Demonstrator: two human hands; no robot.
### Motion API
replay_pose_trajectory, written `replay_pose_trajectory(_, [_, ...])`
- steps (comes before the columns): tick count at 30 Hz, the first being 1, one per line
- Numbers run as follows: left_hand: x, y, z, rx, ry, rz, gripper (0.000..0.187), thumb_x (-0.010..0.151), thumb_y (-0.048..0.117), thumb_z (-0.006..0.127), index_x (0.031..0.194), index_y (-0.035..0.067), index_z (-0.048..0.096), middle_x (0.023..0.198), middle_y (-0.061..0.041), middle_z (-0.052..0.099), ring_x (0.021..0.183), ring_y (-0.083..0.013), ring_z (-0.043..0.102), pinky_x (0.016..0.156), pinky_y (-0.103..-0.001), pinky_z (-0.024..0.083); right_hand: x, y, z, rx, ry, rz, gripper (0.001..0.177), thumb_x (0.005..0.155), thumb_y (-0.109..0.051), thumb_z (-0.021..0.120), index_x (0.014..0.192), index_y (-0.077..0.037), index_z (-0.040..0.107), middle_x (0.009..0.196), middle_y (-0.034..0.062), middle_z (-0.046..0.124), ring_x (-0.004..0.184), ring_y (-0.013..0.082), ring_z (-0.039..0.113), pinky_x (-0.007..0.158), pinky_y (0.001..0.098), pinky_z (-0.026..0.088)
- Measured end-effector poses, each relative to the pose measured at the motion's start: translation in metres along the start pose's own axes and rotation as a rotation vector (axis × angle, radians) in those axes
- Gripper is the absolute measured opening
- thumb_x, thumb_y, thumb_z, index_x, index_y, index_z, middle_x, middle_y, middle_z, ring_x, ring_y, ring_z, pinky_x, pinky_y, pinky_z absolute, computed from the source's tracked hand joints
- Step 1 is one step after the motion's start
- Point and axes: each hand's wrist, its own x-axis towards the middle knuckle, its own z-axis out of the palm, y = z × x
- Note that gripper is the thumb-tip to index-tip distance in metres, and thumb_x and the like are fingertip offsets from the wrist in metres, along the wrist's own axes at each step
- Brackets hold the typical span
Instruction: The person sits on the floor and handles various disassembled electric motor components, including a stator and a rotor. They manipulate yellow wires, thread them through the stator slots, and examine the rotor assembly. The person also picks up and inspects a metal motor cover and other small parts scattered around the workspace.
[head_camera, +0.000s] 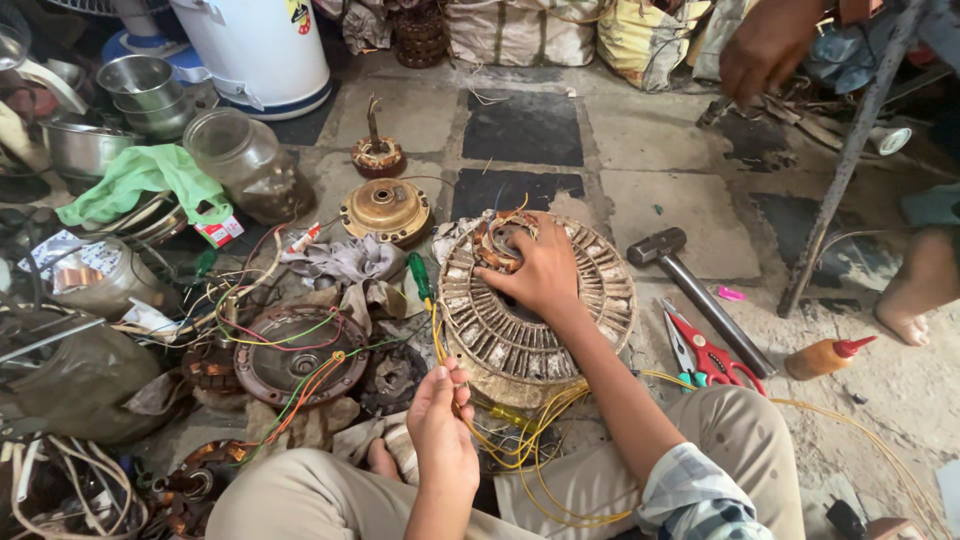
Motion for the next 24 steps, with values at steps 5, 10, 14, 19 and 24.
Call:
replay_pose_trajectory(5, [0.0022, -0.0019, -0.0026, -0.013, -0.009, 0.021, 0.024, 0.099, 0.022, 0.062, 0.116, 0.005, 0.069, 0.09, 0.0, 0.069, 0.071, -0.0062, 0.055, 0.059, -0.023, 0.041, -0.001, 0.0011, -0.0009, -0.018, 0.028, -0.02, 0.062, 0.065, -0.058, 0.089, 0.093, -0.004, 0.075, 0.125, 0.023, 0.058, 0.105, 0.0408, 0.06, 0.09, 0.0499, 0.05])
replay_pose_trajectory(10, [0.0045, -0.002, -0.0039, -0.014, -0.035, 0.044, 0.023, 0.1, 0.02, 0.061, 0.114, 0.003, 0.068, 0.088, -0.002, 0.068, 0.07, -0.007, 0.054, 0.059, -0.023, 0.041, -0.0028, 0.0001, -0.0018, -0.011, 0.058, -0.044, 0.062, 0.066, -0.058, 0.089, 0.091, -0.004, 0.074, 0.123, 0.0229, 0.059, 0.104, 0.0407, 0.061, 0.087, 0.05, 0.051])
replay_pose_trajectory(14, [0.004, -0.0012, -0.004, -0.03, -0.046, 0.041, 0.023, 0.102, 0.021, 0.059, 0.113, 0.003, 0.066, 0.087, -0.002, 0.066, 0.069, -0.0073, 0.053, 0.059, -0.023, 0.041, -0.0028, 0.0007, -0.0017, -0.004, 0.062, -0.041, 0.061, 0.066, -0.058, 0.088, 0.091, -0.004, 0.075, 0.123, 0.0216, 0.059, 0.104, 0.0403, 0.061, 0.089, 0.0496, 0.051])
replay_pose_trajectory(19, [0.0022, -0.0006, -0.0023, -0.021, -0.041, 0.04, 0.022, 0.101, 0.021, 0.059, 0.113, 0.003, 0.066, 0.088, -0.002, 0.066, 0.07, -0.007, 0.053, 0.06, -0.022, 0.041, -0.0019, 0.0002, -0.0024, -0.002, 0.046, -0.009, 0.06, 0.065, -0.058, 0.088, 0.091, -0.005, 0.076, 0.122, 0.0208, 0.06, 0.104, 0.0402, 0.061, 0.088, 0.0498, 0.05])
replay_pose_trajectory(24, [0.0011, -0.0001, -0.0019, -0.017, -0.046, 0.046, 0.022, 0.101, 0.021, 0.06, 0.113, 0.003, 0.066, 0.088, -0.002, 0.066, 0.07, -0.0073, 0.054, 0.06, -0.023, 0.041, -0.0015, -0.0011, -0.0044, 0.008, 0.035, 0.004, 0.059, 0.065, -0.058, 0.089, 0.088, -0.005, 0.075, 0.123, 0.0218, 0.06, 0.103, 0.0404, 0.061, 0.088, 0.0498, 0.05])
